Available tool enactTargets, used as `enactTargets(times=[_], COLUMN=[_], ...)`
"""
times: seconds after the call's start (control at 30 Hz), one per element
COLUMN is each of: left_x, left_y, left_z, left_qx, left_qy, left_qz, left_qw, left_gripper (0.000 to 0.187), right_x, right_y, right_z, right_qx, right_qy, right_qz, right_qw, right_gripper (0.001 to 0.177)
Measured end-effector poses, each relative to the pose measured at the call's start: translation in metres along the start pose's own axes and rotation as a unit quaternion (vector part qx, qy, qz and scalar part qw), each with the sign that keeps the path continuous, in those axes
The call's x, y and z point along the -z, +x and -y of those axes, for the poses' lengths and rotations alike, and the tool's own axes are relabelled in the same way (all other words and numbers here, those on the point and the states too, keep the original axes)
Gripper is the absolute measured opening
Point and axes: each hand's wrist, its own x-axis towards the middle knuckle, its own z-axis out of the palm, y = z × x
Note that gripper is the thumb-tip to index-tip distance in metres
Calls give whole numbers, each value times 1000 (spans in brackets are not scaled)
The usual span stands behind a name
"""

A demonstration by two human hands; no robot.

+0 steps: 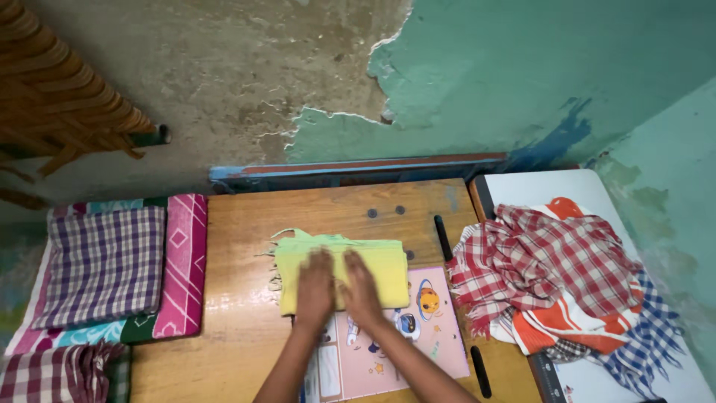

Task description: The person folds several checkered and solid-colored cloths on a wooden table. They smooth each piece, fold it into a compact rectangle, and place it on a growing stack to the left. The items include green, maroon, yellow, and red-and-white checkered cloths.

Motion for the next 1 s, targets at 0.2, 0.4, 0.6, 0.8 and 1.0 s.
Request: enactTargets(times=[0.2,0.4,0.6,0.8,1.0], left_x=[-62,-40,-8,0,18], left_y=[25,34,46,31,7], left_z=[6,11,32,88,113], left_qx=[-52,-27,84,203,214], left_qy=[94,139,74,134,90], left_qz=[56,145,106,61,-113], left_qw=[993,979,988,968,966], left_gripper=[71,72,65,71,69], right_x=[-53,-39,9,45,62], right_y=[24,23,30,16,-12], right_z=[-15,-33,-62,-107,-124], right_qx=[-15,3,-84,-155,-135], right_qy=[16,-189,-286,-350,-351], right_qz=[-1,79,110,27,-99], right_qw=[1000,979,948,923,921], right_gripper=[63,66,68,68,64])
